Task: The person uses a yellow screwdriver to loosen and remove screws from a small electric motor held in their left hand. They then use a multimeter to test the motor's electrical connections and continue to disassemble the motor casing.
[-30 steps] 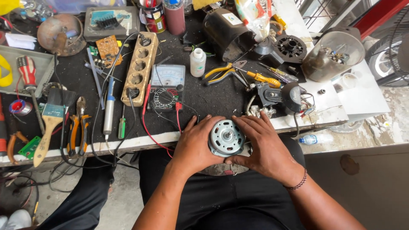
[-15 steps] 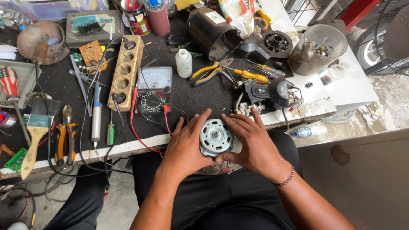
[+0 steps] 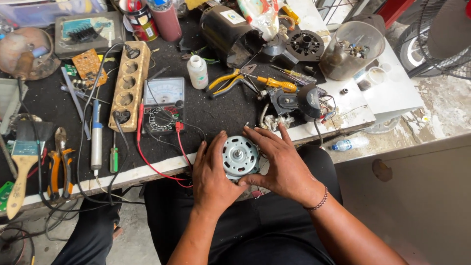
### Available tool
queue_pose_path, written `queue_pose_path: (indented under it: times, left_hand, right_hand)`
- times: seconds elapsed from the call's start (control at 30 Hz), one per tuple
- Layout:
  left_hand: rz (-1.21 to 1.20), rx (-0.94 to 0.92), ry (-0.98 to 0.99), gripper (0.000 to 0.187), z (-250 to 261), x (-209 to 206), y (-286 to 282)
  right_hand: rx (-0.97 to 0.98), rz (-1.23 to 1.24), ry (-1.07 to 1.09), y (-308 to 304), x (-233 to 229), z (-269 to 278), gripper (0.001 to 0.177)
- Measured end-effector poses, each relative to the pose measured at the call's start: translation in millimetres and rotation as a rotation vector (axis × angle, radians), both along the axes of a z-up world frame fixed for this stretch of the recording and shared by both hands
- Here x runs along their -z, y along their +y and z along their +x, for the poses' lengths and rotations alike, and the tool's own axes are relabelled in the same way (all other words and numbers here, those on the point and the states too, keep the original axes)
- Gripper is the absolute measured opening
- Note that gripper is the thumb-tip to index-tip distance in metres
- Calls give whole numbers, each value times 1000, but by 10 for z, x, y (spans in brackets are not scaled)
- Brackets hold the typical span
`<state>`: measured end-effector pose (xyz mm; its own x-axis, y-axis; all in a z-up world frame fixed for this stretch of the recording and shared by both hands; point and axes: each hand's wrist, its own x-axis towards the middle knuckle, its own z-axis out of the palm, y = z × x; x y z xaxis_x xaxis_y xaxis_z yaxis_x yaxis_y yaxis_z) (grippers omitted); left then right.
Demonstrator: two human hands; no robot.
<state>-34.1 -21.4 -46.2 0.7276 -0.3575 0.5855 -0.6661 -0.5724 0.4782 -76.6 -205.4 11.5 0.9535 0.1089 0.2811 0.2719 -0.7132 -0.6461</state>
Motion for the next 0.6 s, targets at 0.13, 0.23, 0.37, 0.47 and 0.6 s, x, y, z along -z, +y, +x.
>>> queue_pose_path:
  times: [0.13, 0.23, 0.37, 0.47, 0.6]
  left_hand:
    - [-24, 16, -27, 117, 56, 73, 14]
    - [-26, 23, -39, 117, 65, 89, 23]
    - [-32, 19, -34, 117, 61, 110, 27]
    - [-23, 3, -45, 118, 53, 71, 17]
    - [-27, 14, -28, 113, 31, 1, 18]
  right_hand:
    - [10, 76, -8, 4, -16, 20, 112]
    - [23, 103, -33, 1, 56, 17, 111]
    - [29, 140, -38, 1, 86, 13, 111]
    - [30, 156, -45, 12, 72, 5, 110]
    - [44, 180, -71, 30, 59, -7, 105]
